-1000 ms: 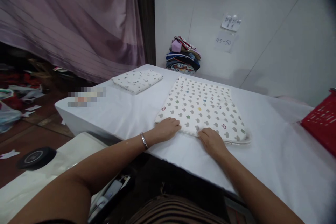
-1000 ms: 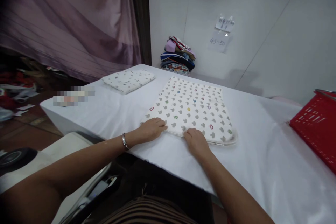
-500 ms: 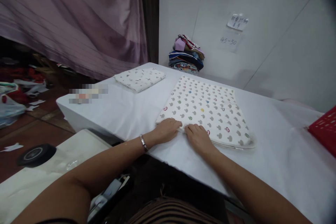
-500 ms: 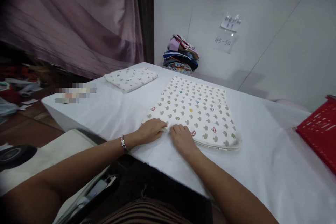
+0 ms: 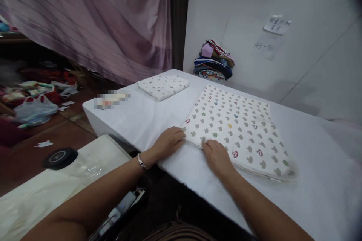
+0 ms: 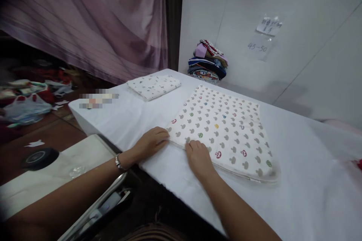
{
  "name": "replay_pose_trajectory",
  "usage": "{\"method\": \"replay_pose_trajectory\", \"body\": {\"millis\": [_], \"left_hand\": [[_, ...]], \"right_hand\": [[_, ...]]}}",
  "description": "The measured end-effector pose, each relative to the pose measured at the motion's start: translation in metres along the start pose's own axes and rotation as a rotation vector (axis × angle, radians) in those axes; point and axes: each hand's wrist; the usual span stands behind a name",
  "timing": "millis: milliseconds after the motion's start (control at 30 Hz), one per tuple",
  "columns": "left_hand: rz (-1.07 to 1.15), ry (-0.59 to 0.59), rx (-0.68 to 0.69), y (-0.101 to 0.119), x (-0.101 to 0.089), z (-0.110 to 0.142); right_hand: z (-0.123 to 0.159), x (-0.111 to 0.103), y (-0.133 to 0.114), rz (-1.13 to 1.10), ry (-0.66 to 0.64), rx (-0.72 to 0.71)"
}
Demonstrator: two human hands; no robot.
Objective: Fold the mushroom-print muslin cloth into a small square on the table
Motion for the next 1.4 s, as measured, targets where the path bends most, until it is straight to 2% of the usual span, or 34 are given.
{"method": "replay_pose_trajectory", "body": {"millis": [133, 433, 600, 800, 1033, 1233, 1400], "left_hand": [[0.004, 0.018, -0.09, -0.011, -0.008, 0.01], [-0.059, -0.016, -0.264, -0.002, -0.004, 0.0], [-0.116, -0.013, -0.324, -0.004, -0.007, 0.0], [-0.065, 0.0, -0.277, -0.009, -0.006, 0.005], [0.081, 0.061, -0.097, -0.014, -0.004, 0.006], [0.111, 0.006, -0.172, -0.019, -0.004, 0.003], [0.124, -0.008, -0.203, -0.015, -0.015, 0.002]], "right_hand": [[0.002, 0.004, 0.0, -0.011, 0.042, 0.008], [0.002, 0.002, -0.001, -0.006, 0.064, 0.009], [0.002, 0.001, -0.005, -0.038, 0.056, -0.008], [0.001, 0.001, -0.009, -0.035, 0.013, -0.001], [0.001, 0.002, -0.01, -0.026, -0.006, 0.002], [0.001, 0.0, -0.012, -0.011, -0.004, -0.006], [0.0, 0.0, -0.012, -0.007, 0.011, -0.033]]}}
Point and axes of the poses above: each hand's wrist, its own z-axis away from the middle knuckle, its own x-axis out of the palm, y = z × x, and after that the axes turned 12 degrees about y, right-handed
